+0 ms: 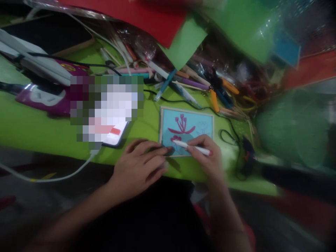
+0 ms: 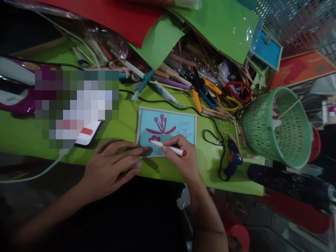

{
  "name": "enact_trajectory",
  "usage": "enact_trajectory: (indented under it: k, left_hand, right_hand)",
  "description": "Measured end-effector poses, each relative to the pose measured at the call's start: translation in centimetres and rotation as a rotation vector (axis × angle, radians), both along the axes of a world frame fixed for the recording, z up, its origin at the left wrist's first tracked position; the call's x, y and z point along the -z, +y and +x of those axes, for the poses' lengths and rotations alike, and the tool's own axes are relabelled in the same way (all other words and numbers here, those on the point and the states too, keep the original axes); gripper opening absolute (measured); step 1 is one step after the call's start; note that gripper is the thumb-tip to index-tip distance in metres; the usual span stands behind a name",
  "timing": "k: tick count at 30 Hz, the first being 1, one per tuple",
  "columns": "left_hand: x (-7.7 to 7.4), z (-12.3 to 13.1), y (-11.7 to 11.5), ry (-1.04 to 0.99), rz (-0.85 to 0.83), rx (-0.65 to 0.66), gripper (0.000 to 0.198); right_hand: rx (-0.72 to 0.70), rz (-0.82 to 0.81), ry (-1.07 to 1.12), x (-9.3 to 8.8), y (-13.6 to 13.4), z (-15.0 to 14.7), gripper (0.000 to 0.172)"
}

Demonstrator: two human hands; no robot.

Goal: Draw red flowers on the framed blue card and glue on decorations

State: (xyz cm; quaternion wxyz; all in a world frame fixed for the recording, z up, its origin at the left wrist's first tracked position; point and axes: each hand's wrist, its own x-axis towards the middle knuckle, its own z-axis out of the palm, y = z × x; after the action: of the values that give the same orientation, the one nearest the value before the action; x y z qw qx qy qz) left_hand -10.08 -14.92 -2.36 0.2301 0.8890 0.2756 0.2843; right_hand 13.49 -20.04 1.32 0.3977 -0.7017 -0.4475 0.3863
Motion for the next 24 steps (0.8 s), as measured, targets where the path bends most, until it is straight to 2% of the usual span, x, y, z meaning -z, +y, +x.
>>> enact_trajectory:
  k: [16, 24]
  left_hand:
    - [0.03, -0.02, 0.07, 0.002, 0.007, 0.016, 0.007]
    - [0.05, 0.0, 0.02, 0.007, 0.01, 0.003, 0.007]
  right_hand:
    - [0.044, 0.01, -0.01, 0.34, -0.34, 0.28, 0.01]
    - [0.097, 0.05, 0.102, 0.78, -0.74, 0.57, 0.012]
